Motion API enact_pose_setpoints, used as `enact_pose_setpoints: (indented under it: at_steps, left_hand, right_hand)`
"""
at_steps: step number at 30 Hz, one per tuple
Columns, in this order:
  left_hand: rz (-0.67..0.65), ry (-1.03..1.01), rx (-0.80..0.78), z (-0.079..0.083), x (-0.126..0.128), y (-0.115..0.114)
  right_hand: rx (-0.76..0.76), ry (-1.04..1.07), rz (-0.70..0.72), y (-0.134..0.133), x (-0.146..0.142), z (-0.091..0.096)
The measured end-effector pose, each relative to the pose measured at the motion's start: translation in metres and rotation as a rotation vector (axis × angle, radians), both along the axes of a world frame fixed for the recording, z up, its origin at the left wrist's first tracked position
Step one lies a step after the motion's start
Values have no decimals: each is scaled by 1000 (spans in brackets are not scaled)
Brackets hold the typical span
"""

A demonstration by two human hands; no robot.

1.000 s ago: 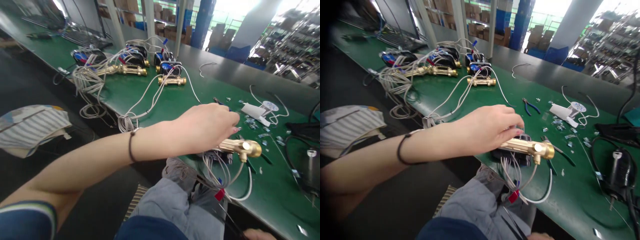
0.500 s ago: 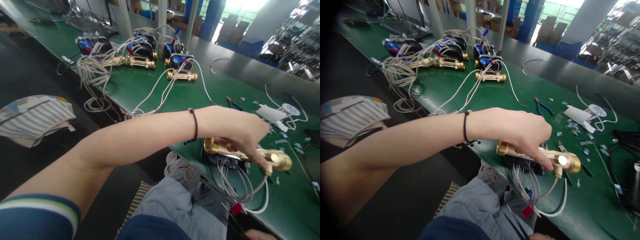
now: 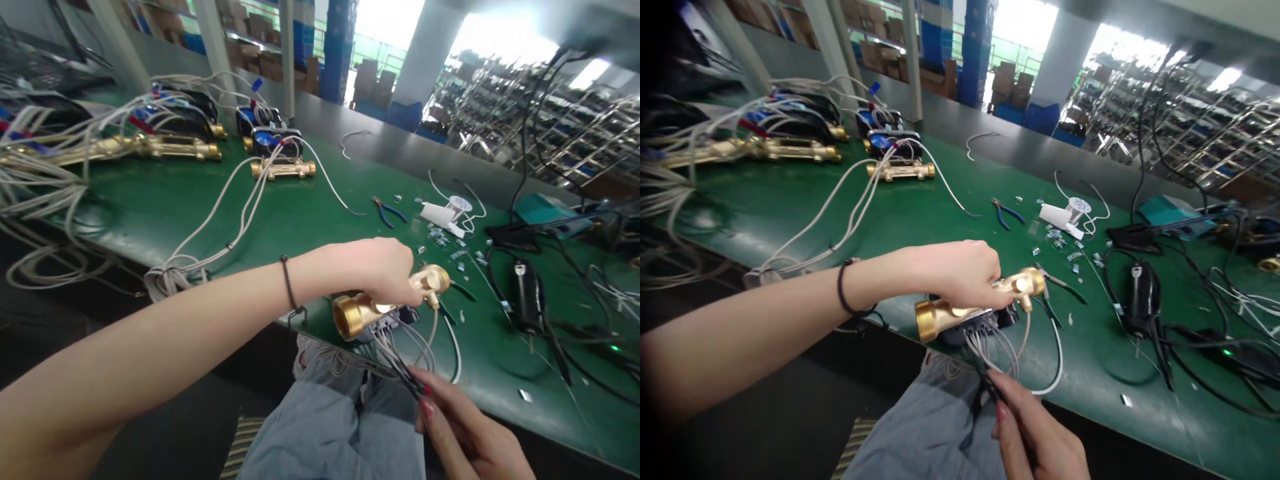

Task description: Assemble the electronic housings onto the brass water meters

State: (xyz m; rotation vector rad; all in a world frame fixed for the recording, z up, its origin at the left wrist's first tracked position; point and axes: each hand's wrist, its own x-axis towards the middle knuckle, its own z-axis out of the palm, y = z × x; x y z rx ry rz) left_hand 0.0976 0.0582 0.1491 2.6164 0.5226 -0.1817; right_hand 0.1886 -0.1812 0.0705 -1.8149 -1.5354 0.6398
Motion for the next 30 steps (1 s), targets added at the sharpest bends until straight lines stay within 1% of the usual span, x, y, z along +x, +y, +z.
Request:
enact_pose_setpoints:
  at_steps: [3,6,9,14,18,22,24,25,30]
  left_hand:
    - [-15,31,-30,-4,-2,-1]
    - [-26,44,-59,-6,-4,-1]
    - [-33,34,-75,-9,-5,0]
    - [-40,-6,-90,-16,-6,2]
    - [-55,-23,-99,-17,-7,2]
    - [-71,-31,-108,-14,-7,0]
    - [-73,-37,-114,-14,-6,0]
    - [-72,-40,-117,-14,-6,0]
    - [-63,-45,-129,-19,-6,2]
  right_hand:
    - [165,-208,20,9,-8,5]
    - [256,-303,-10,17,-13,9]
    - [257,-310,-2,21,-15,10]
    - [181,-354,29,20,-19,10]
    - [160,-476,28,25,-21,18]
    - [186,-613,29,32,-25,25]
    - [221,-655,9,30,-29,19]
    - [239,-664,-6,28,-33,13]
    - [312,-613,-138,16,-53,-34]
